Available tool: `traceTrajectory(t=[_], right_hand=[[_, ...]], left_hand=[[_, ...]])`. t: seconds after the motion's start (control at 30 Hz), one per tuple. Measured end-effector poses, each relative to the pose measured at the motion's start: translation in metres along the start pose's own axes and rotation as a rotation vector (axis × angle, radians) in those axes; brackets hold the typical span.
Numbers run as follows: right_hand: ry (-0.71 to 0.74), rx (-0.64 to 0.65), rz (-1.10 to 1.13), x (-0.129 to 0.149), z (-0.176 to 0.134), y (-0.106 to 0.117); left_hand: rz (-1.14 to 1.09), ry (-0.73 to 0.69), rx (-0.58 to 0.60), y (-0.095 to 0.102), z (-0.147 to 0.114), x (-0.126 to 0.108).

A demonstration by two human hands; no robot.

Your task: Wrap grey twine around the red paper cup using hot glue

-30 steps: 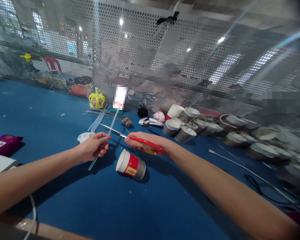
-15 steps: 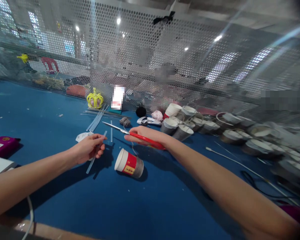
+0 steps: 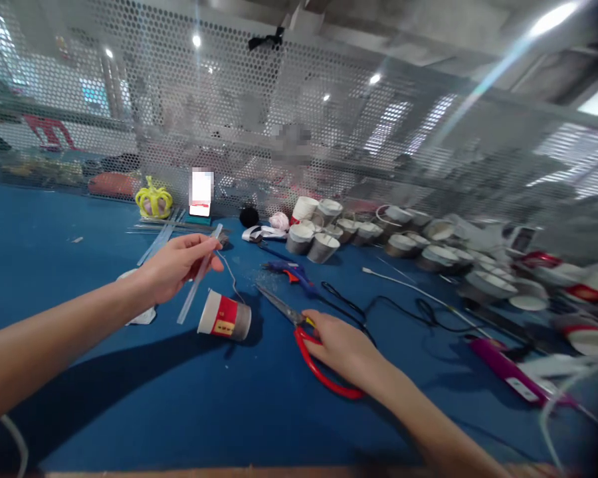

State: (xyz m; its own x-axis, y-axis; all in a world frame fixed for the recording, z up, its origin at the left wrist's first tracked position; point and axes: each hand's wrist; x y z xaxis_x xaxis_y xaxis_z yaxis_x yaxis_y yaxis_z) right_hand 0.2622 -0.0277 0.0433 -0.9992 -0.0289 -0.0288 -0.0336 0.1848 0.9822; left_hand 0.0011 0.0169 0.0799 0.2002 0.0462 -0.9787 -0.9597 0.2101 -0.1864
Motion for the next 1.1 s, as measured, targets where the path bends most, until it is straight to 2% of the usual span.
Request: traceTrajectory(t=[0.07, 0.13, 0.2, 0.3, 0.4, 0.47, 0.57, 0.7, 0.83, 0.93, 1.0, 1.1], right_hand=[[0.005, 0.015, -0.028, -0.002, -0.002, 0.005], [-0.035, -0.027, -0.014, -0.002, 0.006, 0.016], [-0.128, -0.176, 0.038, 0.000, 0.024, 0.024], [-0.212, -0.202, 0.060, 0.003, 0.062, 0.023], [-0.270, -0.187, 0.131, 0.006, 0.095, 0.010], [-0.289, -0.195, 0.202, 0.005, 0.106, 0.002], [-0.281, -0.235, 0.351, -0.002, 0.108, 0.003], [-0.194, -0.252, 0.634, -0.009, 0.091, 0.023], [-0.006, -0.149, 0.918, 0.000, 0.064, 0.040], [0.180, 0.090, 1.400, 0.011, 0.048, 0.042], [0.250, 0.258, 1.698, 0.017, 0.042, 0.039], [0.270, 0.401, 1.922, 0.025, 0.040, 0.033]], left_hand=[[-0.021, -0.025, 0.027, -0.012, 0.002, 0.001], [-0.052, -0.033, 0.040, -0.023, 0.003, 0.001], [-0.066, -0.027, 0.037, -0.032, 0.005, 0.002], [-0.092, -0.046, 0.038, -0.039, 0.008, 0.003], [-0.133, -0.076, 0.048, -0.038, 0.013, 0.004], [-0.168, -0.081, 0.050, -0.033, 0.015, 0.006], [-0.206, -0.098, 0.030, -0.023, 0.017, 0.008], [-0.217, -0.123, -0.016, -0.014, 0.019, 0.010], [-0.226, -0.180, -0.031, -0.017, 0.022, 0.014], [-0.238, -0.259, -0.035, -0.025, 0.020, 0.015], [-0.241, -0.321, -0.066, -0.031, 0.017, 0.015], [-0.195, -0.391, -0.079, -0.036, 0.009, 0.015]])
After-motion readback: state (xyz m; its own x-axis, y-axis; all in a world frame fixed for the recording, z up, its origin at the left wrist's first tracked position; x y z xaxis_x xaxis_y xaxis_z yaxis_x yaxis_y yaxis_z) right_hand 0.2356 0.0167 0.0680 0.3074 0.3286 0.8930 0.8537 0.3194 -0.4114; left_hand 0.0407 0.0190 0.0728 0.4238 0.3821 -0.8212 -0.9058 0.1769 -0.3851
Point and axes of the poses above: each hand's wrist, its own z-axis towards the middle knuckle, its own y-axis out of the back of the hand, x = y × z, and after that the axes turned 7 degrees about -y, right-handed
